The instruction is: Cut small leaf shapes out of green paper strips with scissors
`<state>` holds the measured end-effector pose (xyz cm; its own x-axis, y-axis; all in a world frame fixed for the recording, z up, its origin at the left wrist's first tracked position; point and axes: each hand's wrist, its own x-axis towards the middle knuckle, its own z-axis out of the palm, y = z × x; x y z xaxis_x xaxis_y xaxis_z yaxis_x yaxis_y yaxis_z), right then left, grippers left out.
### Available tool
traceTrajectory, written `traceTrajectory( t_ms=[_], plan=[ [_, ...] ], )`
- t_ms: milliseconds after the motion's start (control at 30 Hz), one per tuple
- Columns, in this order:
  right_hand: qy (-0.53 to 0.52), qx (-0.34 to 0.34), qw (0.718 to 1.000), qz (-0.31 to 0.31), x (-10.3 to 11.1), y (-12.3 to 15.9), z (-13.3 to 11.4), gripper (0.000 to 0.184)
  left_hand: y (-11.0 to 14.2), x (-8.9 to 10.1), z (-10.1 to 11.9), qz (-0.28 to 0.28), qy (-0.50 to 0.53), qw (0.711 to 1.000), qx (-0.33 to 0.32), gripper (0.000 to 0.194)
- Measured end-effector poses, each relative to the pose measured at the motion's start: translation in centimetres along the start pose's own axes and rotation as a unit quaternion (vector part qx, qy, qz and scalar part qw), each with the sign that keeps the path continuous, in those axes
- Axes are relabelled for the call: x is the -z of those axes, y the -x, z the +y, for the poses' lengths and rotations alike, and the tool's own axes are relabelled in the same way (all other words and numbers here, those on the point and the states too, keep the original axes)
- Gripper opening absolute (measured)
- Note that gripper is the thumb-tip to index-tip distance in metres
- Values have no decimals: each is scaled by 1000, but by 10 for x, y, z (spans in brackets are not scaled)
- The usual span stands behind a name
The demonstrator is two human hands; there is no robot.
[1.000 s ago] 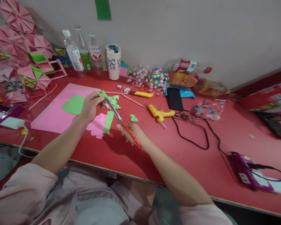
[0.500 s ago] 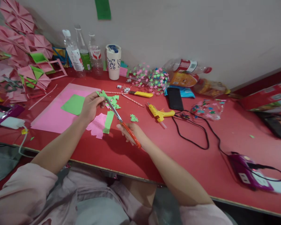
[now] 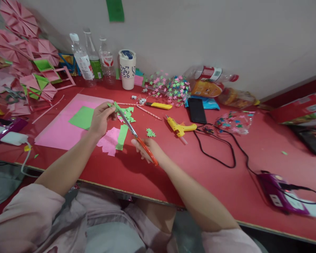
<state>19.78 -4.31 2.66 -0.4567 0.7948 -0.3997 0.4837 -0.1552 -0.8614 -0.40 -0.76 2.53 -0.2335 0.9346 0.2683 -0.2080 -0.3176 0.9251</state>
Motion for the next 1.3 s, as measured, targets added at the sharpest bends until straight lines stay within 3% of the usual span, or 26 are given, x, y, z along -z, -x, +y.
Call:
traceTrajectory(
  t_ms=[233, 600, 1300],
  plan=[
    [-29, 52, 998, -24, 0, 0, 7, 53, 4, -5, 2, -13, 1, 1000, 8, 18],
    [-46, 69, 997, 4, -9, 10, -1, 43, 16, -15, -2, -45, -14, 999, -12, 18],
    [-27, 34, 999, 31, -8, 8, 2, 49, 14, -14, -4, -49, -10, 999, 15, 18]
  ],
)
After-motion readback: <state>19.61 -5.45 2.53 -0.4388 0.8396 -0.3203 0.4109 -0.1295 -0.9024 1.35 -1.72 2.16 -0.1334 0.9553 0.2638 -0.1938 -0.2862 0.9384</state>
